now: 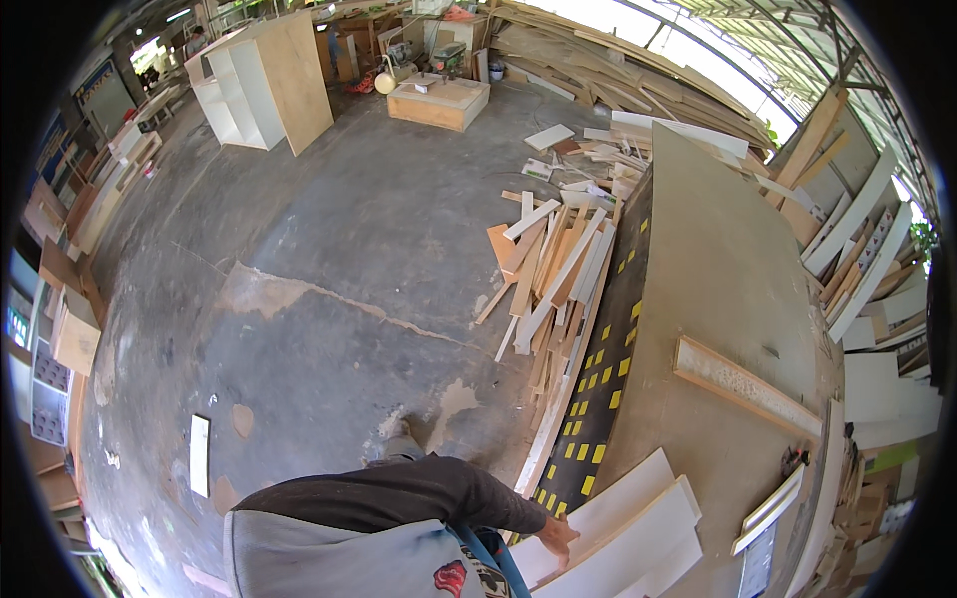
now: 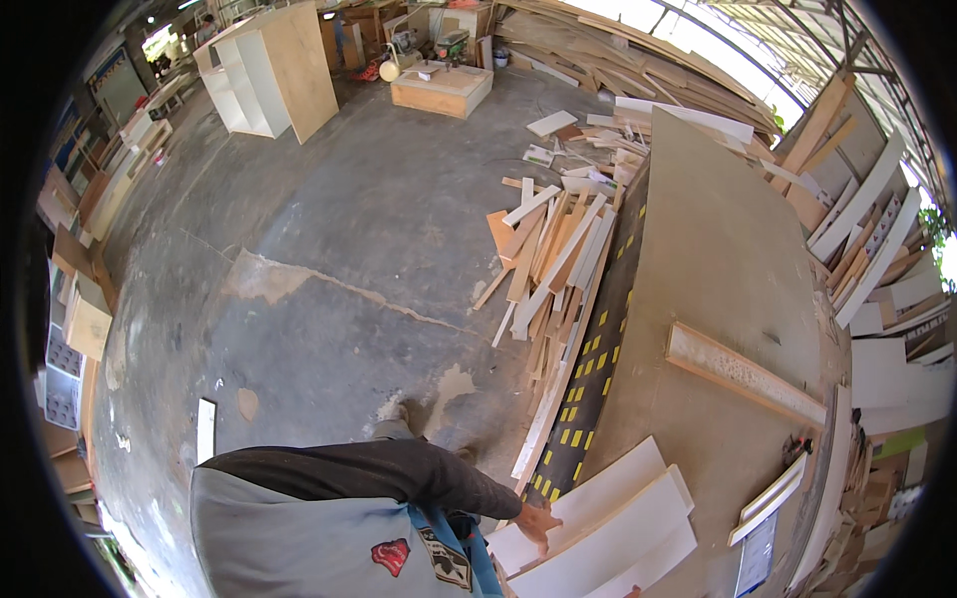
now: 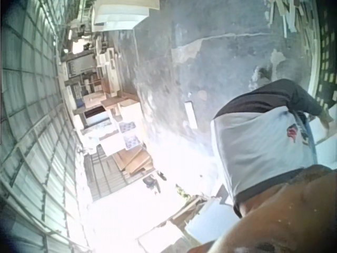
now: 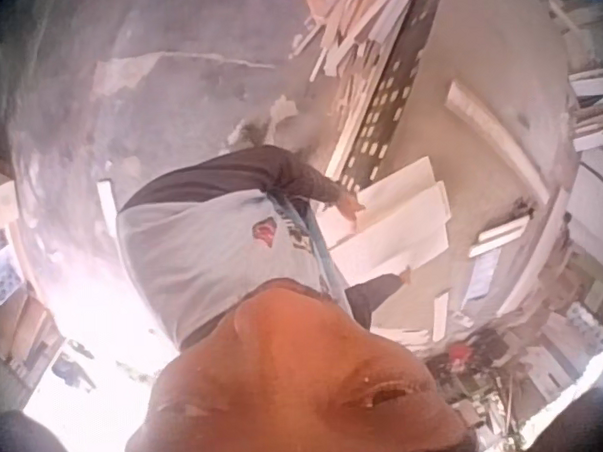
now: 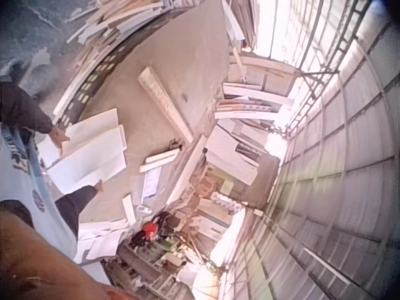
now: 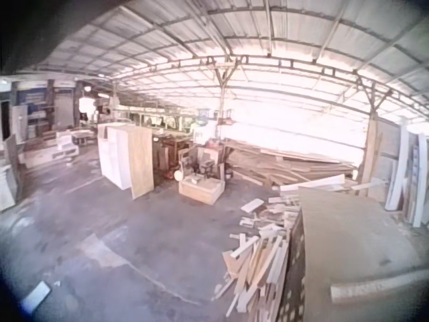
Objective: The person cleans and peels protective film from several white wooden panels on a workbench, then stacks them and picks up a nail gun.
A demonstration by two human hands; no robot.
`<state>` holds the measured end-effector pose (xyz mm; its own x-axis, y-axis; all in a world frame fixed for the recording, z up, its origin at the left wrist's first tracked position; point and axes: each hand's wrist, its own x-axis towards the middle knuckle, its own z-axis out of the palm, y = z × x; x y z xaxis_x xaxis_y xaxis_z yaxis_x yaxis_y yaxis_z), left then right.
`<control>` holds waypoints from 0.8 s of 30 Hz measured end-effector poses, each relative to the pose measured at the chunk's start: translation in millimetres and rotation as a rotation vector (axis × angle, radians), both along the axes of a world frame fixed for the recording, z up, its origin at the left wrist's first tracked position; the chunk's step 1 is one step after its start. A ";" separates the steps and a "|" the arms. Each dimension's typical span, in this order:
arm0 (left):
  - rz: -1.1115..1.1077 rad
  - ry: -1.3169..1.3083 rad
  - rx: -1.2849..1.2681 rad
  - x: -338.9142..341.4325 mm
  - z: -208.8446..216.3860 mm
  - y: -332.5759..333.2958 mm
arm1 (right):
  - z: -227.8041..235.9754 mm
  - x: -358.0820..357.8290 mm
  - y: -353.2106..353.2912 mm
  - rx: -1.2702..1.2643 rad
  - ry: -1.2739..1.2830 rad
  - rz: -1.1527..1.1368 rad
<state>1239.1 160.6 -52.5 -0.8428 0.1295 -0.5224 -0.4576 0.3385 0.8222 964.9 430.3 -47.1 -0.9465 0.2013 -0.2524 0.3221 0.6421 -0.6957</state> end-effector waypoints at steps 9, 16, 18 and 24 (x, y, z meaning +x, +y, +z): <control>0.378 0.466 0.177 44.4 -134.2 -127.2 | 26.5 -40.2 -153.6 0.324 0.583 -0.037; 1.219 0.112 0.241 222.2 -155.0 -332.0 | -39.8 132.5 -471.6 -0.220 0.596 0.562; 1.356 0.075 0.202 285.6 -149.7 -390.4 | -88.5 177.4 -539.7 -0.208 0.464 0.952; 1.844 0.193 0.231 486.1 -142.7 -530.7 | -187.1 318.7 -720.9 -0.138 -0.185 1.551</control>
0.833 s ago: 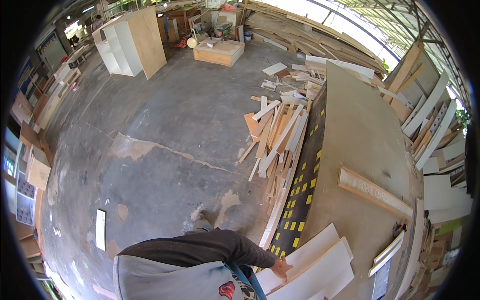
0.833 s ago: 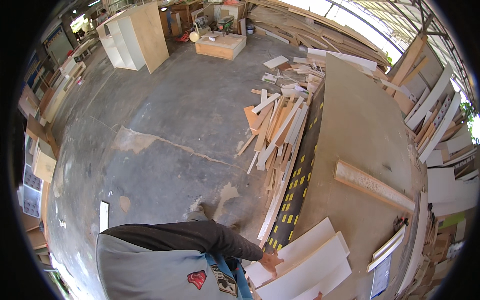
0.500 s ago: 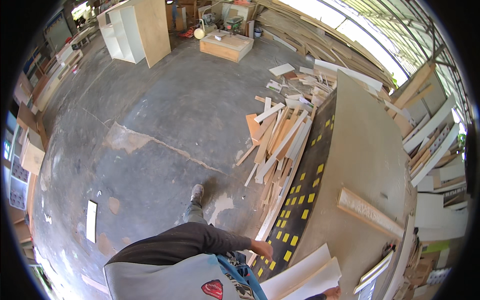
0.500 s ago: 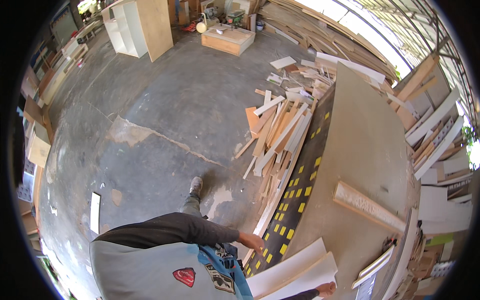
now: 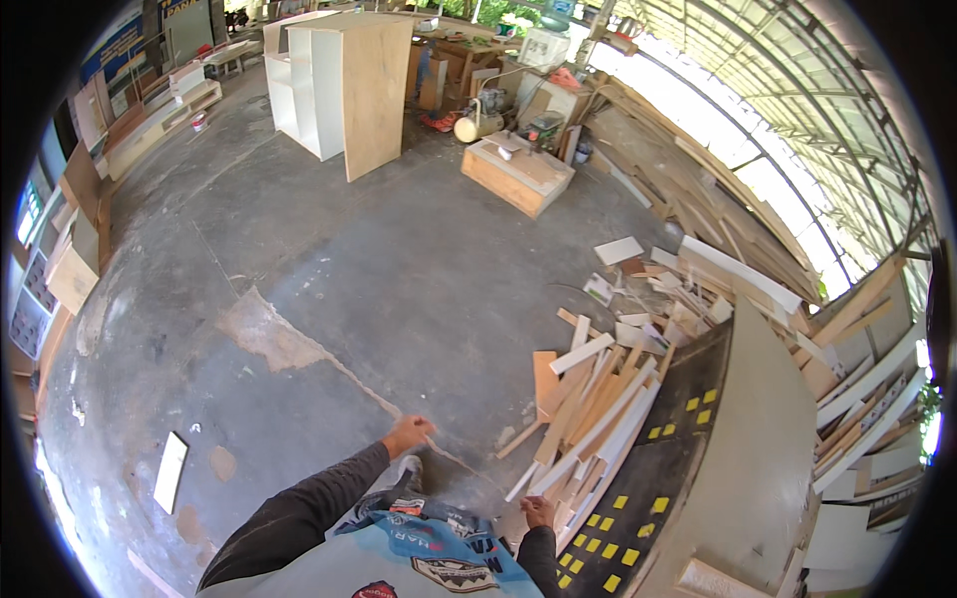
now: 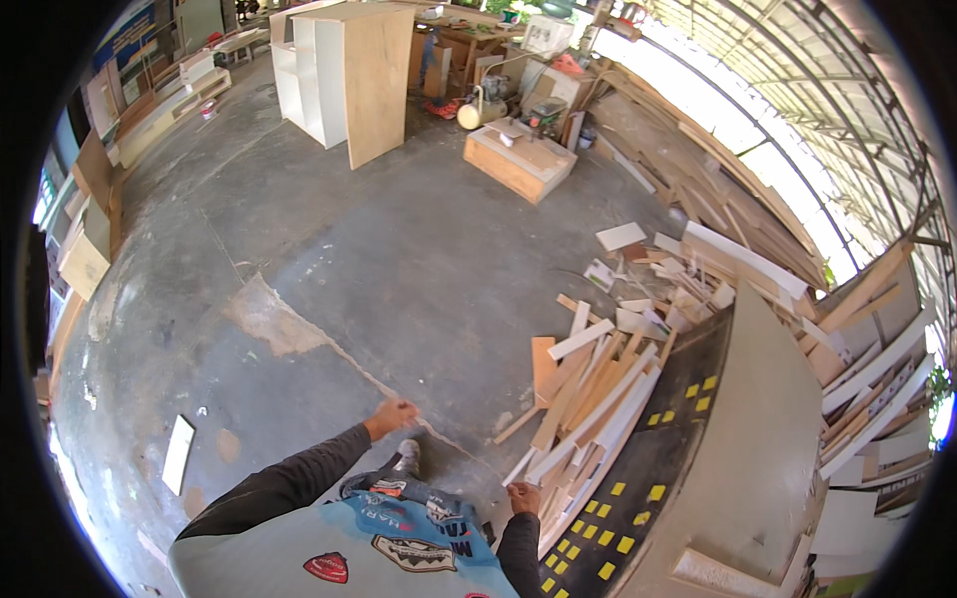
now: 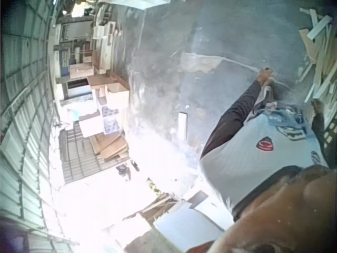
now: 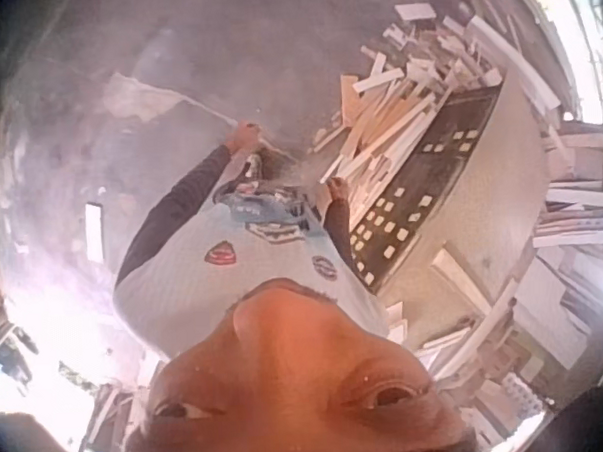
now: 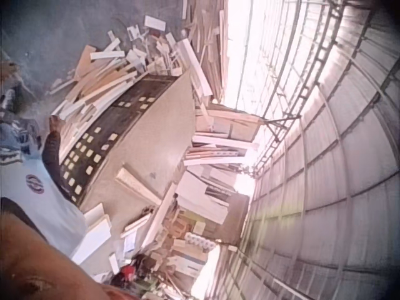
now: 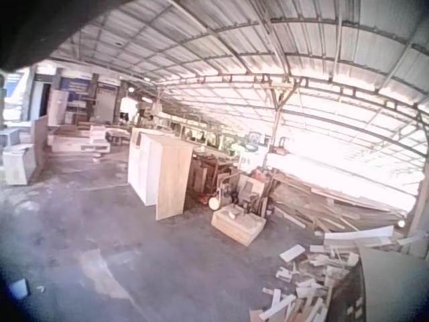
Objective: The person cleans and peels protective film from several white wooden panels on a workbench, then stacks them and picks up a nail gun.
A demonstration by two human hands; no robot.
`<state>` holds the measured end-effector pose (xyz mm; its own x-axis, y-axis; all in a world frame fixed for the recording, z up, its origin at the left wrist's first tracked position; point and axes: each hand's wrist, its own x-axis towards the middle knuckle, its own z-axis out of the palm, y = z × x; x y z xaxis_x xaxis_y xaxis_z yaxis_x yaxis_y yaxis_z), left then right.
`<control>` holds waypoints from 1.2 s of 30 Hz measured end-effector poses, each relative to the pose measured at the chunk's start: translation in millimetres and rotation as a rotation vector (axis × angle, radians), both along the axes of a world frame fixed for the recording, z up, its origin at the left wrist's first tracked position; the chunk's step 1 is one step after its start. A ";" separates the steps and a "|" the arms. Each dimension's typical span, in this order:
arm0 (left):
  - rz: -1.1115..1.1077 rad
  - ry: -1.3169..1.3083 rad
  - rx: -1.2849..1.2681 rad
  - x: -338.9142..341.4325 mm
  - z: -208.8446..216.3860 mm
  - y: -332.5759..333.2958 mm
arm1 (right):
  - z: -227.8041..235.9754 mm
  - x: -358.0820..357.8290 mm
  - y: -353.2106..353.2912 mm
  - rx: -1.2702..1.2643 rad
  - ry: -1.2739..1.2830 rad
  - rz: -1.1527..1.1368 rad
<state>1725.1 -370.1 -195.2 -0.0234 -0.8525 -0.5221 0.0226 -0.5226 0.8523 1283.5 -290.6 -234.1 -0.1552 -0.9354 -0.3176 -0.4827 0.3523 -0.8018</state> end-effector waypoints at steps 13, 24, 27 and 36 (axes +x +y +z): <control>0.426 0.102 0.212 156.6 -4.8 -248.8 | -101.2 55.8 -179.3 0.747 -0.339 -0.378; -0.470 -0.911 0.245 250.0 -91.5 -292.9 | -52.6 224.4 -726.2 0.040 0.442 0.400; -0.676 -1.020 0.290 254.0 -94.1 -323.6 | -13.3 305.6 -866.9 -0.021 0.320 0.292; -0.652 -0.940 0.538 366.6 -121.4 -546.1 | -39.6 446.2 -1064.6 -0.094 0.353 0.508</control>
<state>2091.8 -916.2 -316.6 0.2098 -0.4975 -0.8417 -0.8664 -0.4935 0.0758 1729.7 -1355.2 -273.7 0.2356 -0.9415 -0.2411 -0.8130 -0.0550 -0.5796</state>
